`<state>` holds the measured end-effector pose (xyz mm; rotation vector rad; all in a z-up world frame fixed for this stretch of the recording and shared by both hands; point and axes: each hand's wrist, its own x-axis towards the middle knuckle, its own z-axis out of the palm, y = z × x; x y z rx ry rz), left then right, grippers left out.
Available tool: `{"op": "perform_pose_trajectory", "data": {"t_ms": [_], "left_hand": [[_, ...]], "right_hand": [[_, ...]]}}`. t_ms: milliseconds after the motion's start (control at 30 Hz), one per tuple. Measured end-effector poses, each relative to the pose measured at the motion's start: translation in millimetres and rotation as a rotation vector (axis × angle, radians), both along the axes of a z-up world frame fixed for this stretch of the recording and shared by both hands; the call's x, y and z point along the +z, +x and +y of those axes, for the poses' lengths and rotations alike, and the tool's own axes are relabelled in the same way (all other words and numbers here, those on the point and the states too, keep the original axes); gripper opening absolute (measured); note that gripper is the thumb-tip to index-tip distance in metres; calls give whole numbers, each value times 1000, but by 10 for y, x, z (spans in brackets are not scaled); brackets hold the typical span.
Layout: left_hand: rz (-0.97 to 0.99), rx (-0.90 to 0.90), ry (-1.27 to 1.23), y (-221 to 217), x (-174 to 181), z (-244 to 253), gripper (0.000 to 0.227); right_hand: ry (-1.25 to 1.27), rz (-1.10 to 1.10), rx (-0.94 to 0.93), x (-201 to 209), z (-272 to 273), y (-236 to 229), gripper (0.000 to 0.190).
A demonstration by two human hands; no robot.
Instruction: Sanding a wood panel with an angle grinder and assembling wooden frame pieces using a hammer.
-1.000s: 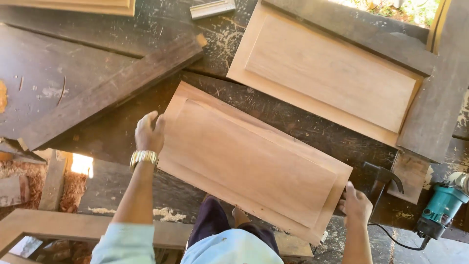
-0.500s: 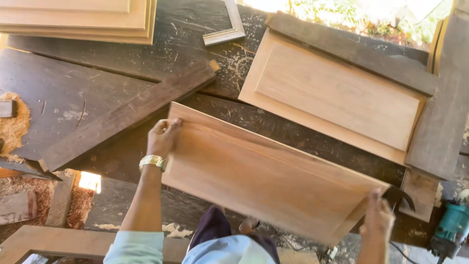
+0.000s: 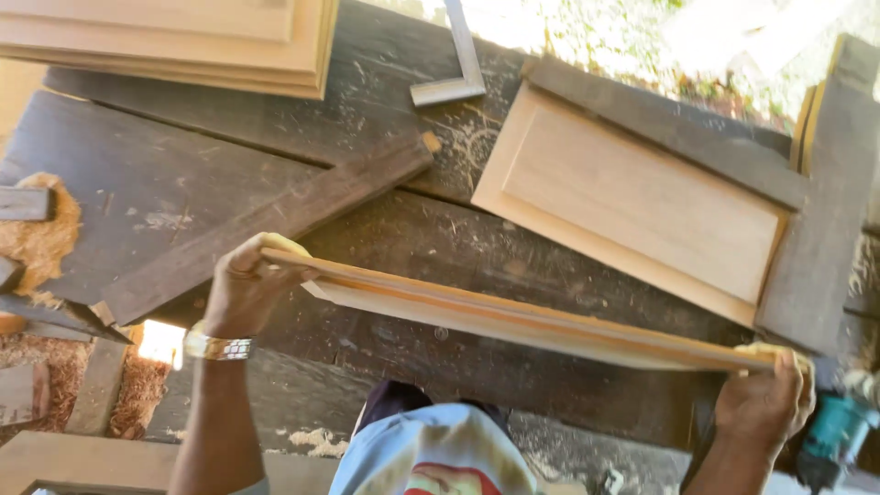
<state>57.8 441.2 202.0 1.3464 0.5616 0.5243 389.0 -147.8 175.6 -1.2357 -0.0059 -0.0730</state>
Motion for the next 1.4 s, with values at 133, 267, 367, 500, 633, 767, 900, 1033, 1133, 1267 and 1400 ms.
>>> {"op": "perform_pose_trajectory", "data": {"t_ms": [133, 267, 367, 500, 633, 767, 900, 1033, 1133, 1267, 1400], "left_hand": [[234, -224, 448, 96, 559, 143, 20], [376, -413, 777, 249, 1104, 93, 16], [474, -528, 942, 407, 1193, 33, 12], [382, -640, 1119, 678, 1132, -249, 9], [260, -808, 1127, 1002, 1169, -719, 16], [150, -809, 1126, 1122, 1120, -1098, 14], [148, -871, 1112, 1031, 988, -1231, 8], [137, -863, 1179, 899, 957, -1304, 17], [140, -836, 1203, 720, 975, -1345, 24], [211, -745, 1339, 361, 962, -1294, 30], [340, -658, 1354, -152, 870, -1249, 27]], "right_hand": [[-872, -189, -92, 536, 155, -217, 4], [-1362, -742, 265, 959, 581, -310, 15], [-1336, -661, 413, 920, 968, -460, 24], [-1425, -619, 445, 1132, 1486, -637, 21], [-1348, -519, 490, 1247, 1723, -789, 22], [-1309, -565, 518, 1349, 1751, -908, 24], [-1333, -513, 520, 1359, 1644, -1048, 26], [-1350, -515, 535, 1282, 1473, -1171, 29], [-1380, -551, 533, 1293, 1331, -1223, 31], [-1408, -566, 519, 1228, 1088, -1298, 34], [-1408, -597, 555, 1150, 860, -1500, 36]]}}
